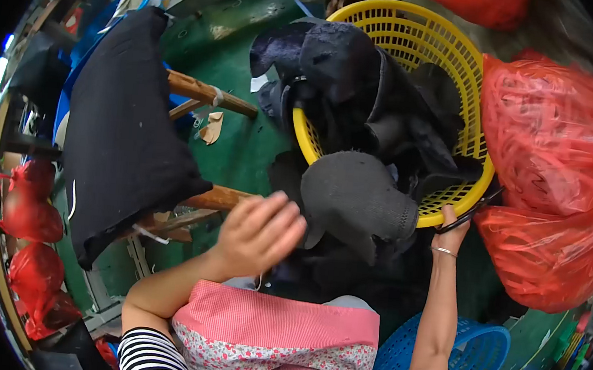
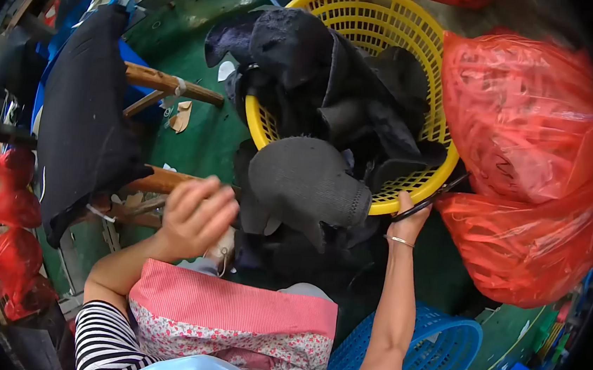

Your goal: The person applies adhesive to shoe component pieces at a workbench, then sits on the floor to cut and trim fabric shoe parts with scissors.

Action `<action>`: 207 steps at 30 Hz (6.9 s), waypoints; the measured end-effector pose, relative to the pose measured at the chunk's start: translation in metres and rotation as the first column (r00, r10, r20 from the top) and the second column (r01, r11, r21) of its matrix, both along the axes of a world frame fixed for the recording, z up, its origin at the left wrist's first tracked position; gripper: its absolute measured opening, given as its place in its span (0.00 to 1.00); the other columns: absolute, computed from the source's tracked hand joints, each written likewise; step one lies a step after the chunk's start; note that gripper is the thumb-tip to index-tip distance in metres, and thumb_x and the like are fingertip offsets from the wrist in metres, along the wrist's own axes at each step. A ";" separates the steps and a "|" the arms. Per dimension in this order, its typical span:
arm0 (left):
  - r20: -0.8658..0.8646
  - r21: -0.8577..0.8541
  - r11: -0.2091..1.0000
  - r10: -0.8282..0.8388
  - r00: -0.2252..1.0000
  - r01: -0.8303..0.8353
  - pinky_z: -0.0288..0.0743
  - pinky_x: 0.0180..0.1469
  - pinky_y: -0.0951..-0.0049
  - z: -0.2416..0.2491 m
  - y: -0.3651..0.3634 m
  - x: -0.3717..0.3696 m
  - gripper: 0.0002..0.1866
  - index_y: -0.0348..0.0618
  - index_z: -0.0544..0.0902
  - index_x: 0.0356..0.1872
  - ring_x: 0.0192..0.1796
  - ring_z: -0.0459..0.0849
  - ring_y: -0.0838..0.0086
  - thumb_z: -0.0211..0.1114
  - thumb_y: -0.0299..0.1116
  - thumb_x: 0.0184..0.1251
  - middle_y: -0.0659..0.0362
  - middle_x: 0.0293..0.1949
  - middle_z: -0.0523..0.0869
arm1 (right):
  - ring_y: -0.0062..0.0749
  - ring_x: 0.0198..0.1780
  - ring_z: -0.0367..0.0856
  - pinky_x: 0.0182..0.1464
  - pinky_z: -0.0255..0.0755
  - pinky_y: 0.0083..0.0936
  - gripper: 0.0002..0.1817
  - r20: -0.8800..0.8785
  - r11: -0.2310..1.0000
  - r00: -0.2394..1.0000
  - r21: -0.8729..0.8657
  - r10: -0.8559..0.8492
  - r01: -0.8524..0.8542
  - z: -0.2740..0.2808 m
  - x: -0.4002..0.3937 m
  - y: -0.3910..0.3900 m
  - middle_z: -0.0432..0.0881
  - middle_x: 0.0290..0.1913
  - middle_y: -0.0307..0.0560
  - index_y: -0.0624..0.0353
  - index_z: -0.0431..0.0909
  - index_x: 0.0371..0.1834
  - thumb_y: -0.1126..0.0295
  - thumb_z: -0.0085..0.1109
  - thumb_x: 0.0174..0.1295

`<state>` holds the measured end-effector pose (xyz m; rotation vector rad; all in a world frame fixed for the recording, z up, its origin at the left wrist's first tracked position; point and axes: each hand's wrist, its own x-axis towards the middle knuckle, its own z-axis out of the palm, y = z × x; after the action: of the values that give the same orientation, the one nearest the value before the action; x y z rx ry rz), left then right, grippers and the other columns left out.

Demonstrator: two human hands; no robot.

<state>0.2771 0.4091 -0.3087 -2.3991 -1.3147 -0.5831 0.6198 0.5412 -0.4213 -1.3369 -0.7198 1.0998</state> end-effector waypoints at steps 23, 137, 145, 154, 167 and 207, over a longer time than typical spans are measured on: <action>-0.732 -0.025 0.860 0.331 0.595 -0.509 0.54 0.64 0.65 -0.091 -0.071 -0.157 0.32 0.47 0.68 0.59 0.66 0.61 0.69 0.63 0.52 0.55 0.58 0.59 0.70 | 0.53 0.34 0.79 0.35 0.73 0.43 0.19 0.937 0.814 -0.040 0.280 -0.348 -0.509 0.065 0.041 0.149 0.79 0.31 0.57 0.61 0.71 0.43 0.63 0.64 0.52; 0.268 -0.900 0.377 0.078 -0.960 -0.220 0.73 0.44 0.75 -0.114 -0.533 0.757 0.13 0.33 0.83 0.38 0.40 0.82 0.69 0.57 0.34 0.65 0.53 0.34 0.84 | 0.24 0.25 0.69 0.29 0.67 0.23 0.19 0.494 -0.204 -0.465 -0.493 0.735 -0.846 -0.252 0.184 -0.209 0.70 0.24 0.42 0.63 0.64 0.34 0.77 0.64 0.41; -0.123 -0.886 0.370 0.391 -0.912 0.278 0.73 0.37 0.78 -0.049 -0.559 0.680 0.12 0.33 0.85 0.32 0.31 0.82 0.75 0.61 0.33 0.61 0.57 0.27 0.85 | 0.25 0.26 0.69 0.31 0.67 0.24 0.18 0.466 -0.238 -0.460 -0.460 0.756 -0.856 -0.263 0.193 -0.201 0.71 0.26 0.42 0.62 0.65 0.35 0.78 0.63 0.42; -0.069 -0.794 0.314 0.804 -0.591 0.521 0.72 0.43 0.78 -0.129 -0.516 0.583 0.13 0.40 0.84 0.39 0.36 0.82 0.78 0.61 0.39 0.63 0.57 0.34 0.86 | 0.28 0.30 0.72 0.36 0.69 0.24 0.18 0.557 -0.124 -0.282 -0.303 0.781 -0.945 -0.200 0.175 -0.248 0.72 0.28 0.44 0.62 0.65 0.35 0.80 0.61 0.40; 0.568 -0.813 0.405 0.712 -0.413 -0.419 0.74 0.37 0.67 -0.260 -0.404 0.450 0.12 0.32 0.80 0.39 0.34 0.83 0.54 0.67 0.27 0.54 0.45 0.32 0.83 | 0.28 0.26 0.69 0.31 0.66 0.23 0.19 0.260 -0.584 -0.628 -0.232 0.734 -0.778 -0.096 0.133 -0.327 0.70 0.25 0.44 0.63 0.67 0.36 0.77 0.67 0.42; 0.601 -0.764 0.600 0.796 0.078 -0.235 0.71 0.42 0.56 -0.356 -0.280 0.426 0.12 0.35 0.76 0.31 0.39 0.77 0.53 0.65 0.34 0.56 0.50 0.30 0.79 | 0.28 0.24 0.69 0.27 0.63 0.25 0.21 -0.001 -0.270 -0.447 -0.798 0.895 -0.539 -0.153 0.265 -0.221 0.69 0.21 0.47 0.66 0.70 0.30 0.55 0.58 0.61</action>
<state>0.7035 0.1287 -0.6642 -1.3006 -3.0159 -1.7075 0.8845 0.3201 -0.5739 -1.4308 -2.8235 2.1418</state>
